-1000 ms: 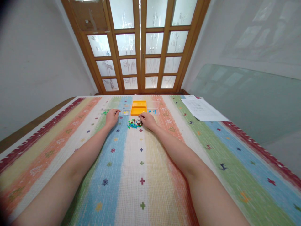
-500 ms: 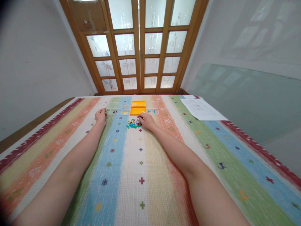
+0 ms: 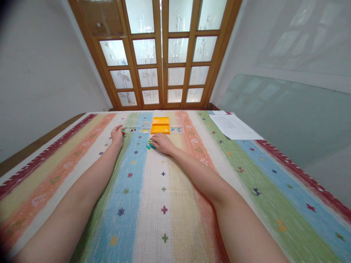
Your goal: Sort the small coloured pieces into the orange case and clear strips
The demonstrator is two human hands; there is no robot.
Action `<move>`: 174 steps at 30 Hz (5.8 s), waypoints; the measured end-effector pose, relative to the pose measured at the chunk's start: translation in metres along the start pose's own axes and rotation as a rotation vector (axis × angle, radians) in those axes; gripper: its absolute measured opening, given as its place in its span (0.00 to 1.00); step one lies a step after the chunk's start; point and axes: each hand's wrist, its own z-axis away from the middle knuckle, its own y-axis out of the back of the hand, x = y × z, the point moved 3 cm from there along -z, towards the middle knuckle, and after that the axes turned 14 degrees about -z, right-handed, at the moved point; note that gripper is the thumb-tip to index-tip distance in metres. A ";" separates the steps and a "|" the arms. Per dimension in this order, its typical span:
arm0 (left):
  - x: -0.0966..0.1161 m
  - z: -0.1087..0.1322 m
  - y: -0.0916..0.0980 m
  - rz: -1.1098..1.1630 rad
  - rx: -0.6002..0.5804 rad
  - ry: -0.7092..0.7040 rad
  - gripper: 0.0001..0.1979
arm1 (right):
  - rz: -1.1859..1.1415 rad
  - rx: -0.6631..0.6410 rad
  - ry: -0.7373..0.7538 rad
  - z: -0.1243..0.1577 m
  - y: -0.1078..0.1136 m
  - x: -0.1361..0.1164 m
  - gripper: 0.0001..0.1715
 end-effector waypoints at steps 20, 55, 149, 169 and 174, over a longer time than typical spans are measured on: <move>0.019 0.037 -0.025 -0.456 -0.204 -0.375 0.19 | 0.061 -0.046 0.021 -0.012 -0.016 0.005 0.28; 0.033 0.069 -0.040 -0.689 -0.581 -0.731 0.15 | -0.078 -0.005 0.146 -0.006 0.002 -0.009 0.26; 0.063 0.110 -0.044 -0.439 -1.424 -0.667 0.15 | 0.233 0.523 -0.442 0.022 0.054 0.064 0.29; 0.065 0.117 -0.047 -0.445 -1.162 -0.850 0.13 | 0.245 0.450 -0.426 0.018 0.049 0.066 0.31; 0.063 0.119 -0.050 -0.428 -1.109 -0.822 0.15 | 0.245 0.443 -0.405 0.019 0.048 0.065 0.29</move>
